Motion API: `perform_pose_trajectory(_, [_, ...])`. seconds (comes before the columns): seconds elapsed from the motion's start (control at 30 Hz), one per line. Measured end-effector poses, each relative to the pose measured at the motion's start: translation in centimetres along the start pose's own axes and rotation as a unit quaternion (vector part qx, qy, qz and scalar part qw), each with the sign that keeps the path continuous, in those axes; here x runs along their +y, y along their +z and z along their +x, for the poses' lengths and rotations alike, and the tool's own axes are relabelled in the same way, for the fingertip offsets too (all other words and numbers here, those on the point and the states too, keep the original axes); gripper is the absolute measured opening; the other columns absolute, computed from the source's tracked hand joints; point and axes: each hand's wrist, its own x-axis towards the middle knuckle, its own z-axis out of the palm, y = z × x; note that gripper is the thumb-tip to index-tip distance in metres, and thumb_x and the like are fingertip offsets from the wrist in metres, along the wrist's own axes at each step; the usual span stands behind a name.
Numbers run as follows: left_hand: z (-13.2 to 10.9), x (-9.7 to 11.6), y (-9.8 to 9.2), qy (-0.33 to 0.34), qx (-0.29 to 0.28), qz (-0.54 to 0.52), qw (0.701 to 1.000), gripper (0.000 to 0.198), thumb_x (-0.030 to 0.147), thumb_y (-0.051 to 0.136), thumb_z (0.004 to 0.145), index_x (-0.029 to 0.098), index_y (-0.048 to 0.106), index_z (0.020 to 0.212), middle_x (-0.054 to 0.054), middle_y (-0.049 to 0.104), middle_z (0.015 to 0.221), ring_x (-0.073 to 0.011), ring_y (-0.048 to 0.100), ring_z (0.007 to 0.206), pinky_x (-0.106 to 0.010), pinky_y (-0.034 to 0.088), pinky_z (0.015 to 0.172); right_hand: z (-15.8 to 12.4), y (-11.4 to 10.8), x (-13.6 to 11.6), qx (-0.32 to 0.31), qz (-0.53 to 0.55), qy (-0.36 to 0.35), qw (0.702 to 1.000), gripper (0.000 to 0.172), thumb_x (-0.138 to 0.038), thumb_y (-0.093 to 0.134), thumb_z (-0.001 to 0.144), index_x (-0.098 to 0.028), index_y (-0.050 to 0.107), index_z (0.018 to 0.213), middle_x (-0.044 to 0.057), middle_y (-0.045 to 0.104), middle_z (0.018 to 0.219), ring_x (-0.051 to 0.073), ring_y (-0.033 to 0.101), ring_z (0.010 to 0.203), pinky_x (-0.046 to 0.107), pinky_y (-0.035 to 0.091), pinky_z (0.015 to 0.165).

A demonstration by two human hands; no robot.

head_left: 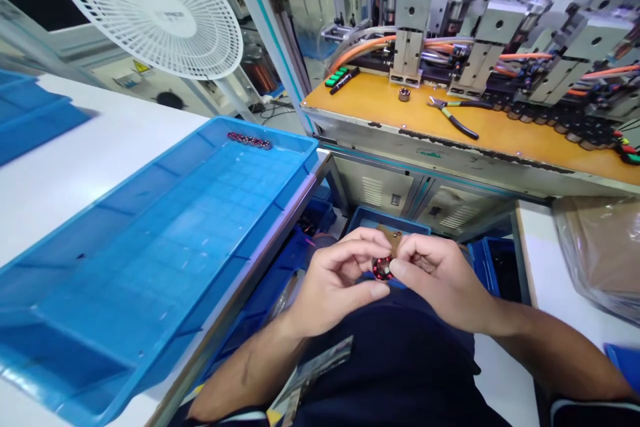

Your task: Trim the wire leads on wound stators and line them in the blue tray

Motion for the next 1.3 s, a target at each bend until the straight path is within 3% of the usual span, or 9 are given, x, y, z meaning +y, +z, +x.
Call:
perform_pose_trajectory(0.27, [0.0,0.0,-0.3,-0.098,-0.013,-0.094,0.991,0.027,0.01,0.082,0.072,0.02,0.078,0.097,-0.005,0.069,0.102,-0.0102,0.07,0.072,-0.019,0.059,0.071,-0.2,-2.4,-0.1,-0.028,-0.001,0.021,0.999,0.026,-0.026,0.056,0.091,-0.016,0.056,0.067,-0.001,0.055,0.065,0.01,0.05,0.063,0.023,0.04,0.061])
perform_pose_trajectory(0.37, [0.1,0.1,-0.2,-0.102,-0.007,-0.065,0.993,0.028,0.007,0.082,0.071,0.019,0.078,0.096,-0.005,0.07,0.103,-0.0095,0.07,0.074,-0.018,0.059,0.072,-0.1,-2.2,-0.4,-0.04,0.015,0.061,0.997,0.025,-0.035,0.063,0.088,-0.016,0.061,0.072,0.0,0.057,0.066,0.01,0.05,0.061,0.023,0.039,0.057])
perform_pose_trajectory(0.5, [0.2,0.2,-0.1,-0.082,0.002,-0.02,0.996,0.029,0.004,0.082,0.069,0.019,0.079,0.094,-0.005,0.071,0.101,-0.0071,0.067,0.077,-0.014,0.056,0.074,-0.1,-1.7,-0.5,-0.071,0.04,0.096,0.992,0.022,-0.032,0.065,0.086,-0.015,0.061,0.073,-0.001,0.056,0.065,0.009,0.049,0.059,0.022,0.037,0.055])
perform_pose_trajectory(0.63, [0.1,0.5,-0.4,-0.116,-0.001,-0.037,0.993,0.029,0.007,0.084,0.069,0.02,0.079,0.094,-0.005,0.072,0.103,-0.0081,0.068,0.078,-0.016,0.056,0.073,-0.2,-3.7,-0.4,-0.165,0.01,0.114,0.98,0.024,-0.03,0.065,0.087,-0.014,0.06,0.07,-0.001,0.055,0.066,0.008,0.046,0.059,0.021,0.035,0.054])
perform_pose_trajectory(0.7, [0.1,0.7,-0.5,-0.143,-0.015,-0.052,0.988,0.03,0.009,0.085,0.068,0.021,0.079,0.095,-0.004,0.071,0.102,-0.0083,0.068,0.077,-0.017,0.056,0.073,0.3,-4.9,-0.4,-0.189,-0.032,0.089,0.977,0.021,-0.032,0.069,0.087,-0.014,0.064,0.077,0.001,0.058,0.073,0.009,0.047,0.063,0.022,0.038,0.058])
perform_pose_trajectory(0.83, [0.3,0.8,-0.2,-0.199,-0.067,-0.074,0.975,0.028,0.011,0.085,0.068,0.019,0.078,0.094,-0.003,0.069,0.095,-0.0066,0.064,0.071,-0.016,0.053,0.069,2.2,-4.9,-0.8,-0.155,-0.019,-0.012,0.988,0.031,-0.035,0.08,0.079,-0.016,0.067,0.1,0.003,0.062,0.09,0.013,0.055,0.08,0.025,0.046,0.072])
perform_pose_trajectory(0.97, [0.1,0.6,0.1,-0.23,-0.064,-0.091,0.967,0.027,0.011,0.085,0.069,0.018,0.077,0.093,0.001,0.066,0.076,-0.005,0.06,0.064,-0.015,0.052,0.066,3.2,-2.8,-0.8,-0.157,-0.013,-0.102,0.982,0.015,-0.027,0.076,0.084,-0.016,0.068,0.078,0.001,0.06,0.082,0.011,0.056,0.076,0.023,0.046,0.072])
perform_pose_trajectory(1.13, [-0.3,0.7,-0.2,-0.164,-0.021,-0.086,0.983,0.033,0.009,0.086,0.067,0.019,0.078,0.098,-0.007,0.07,0.101,-0.0118,0.069,0.078,-0.022,0.058,0.073,1.3,-2.0,-1.2,-0.035,-0.03,-0.006,0.999,0.021,-0.027,0.07,0.087,-0.016,0.062,0.07,-0.001,0.059,0.074,0.01,0.053,0.068,0.022,0.043,0.062])
perform_pose_trajectory(1.3, [0.0,0.9,0.0,-0.087,-0.03,-0.044,0.995,0.03,0.008,0.085,0.067,0.019,0.08,0.094,-0.007,0.068,0.097,-0.0082,0.064,0.07,-0.017,0.056,0.064,0.1,-2.4,-2.1,-0.079,0.031,0.121,0.989,0.019,-0.031,0.074,0.081,-0.015,0.065,0.076,-0.002,0.057,0.066,0.008,0.047,0.057,0.02,0.037,0.052])
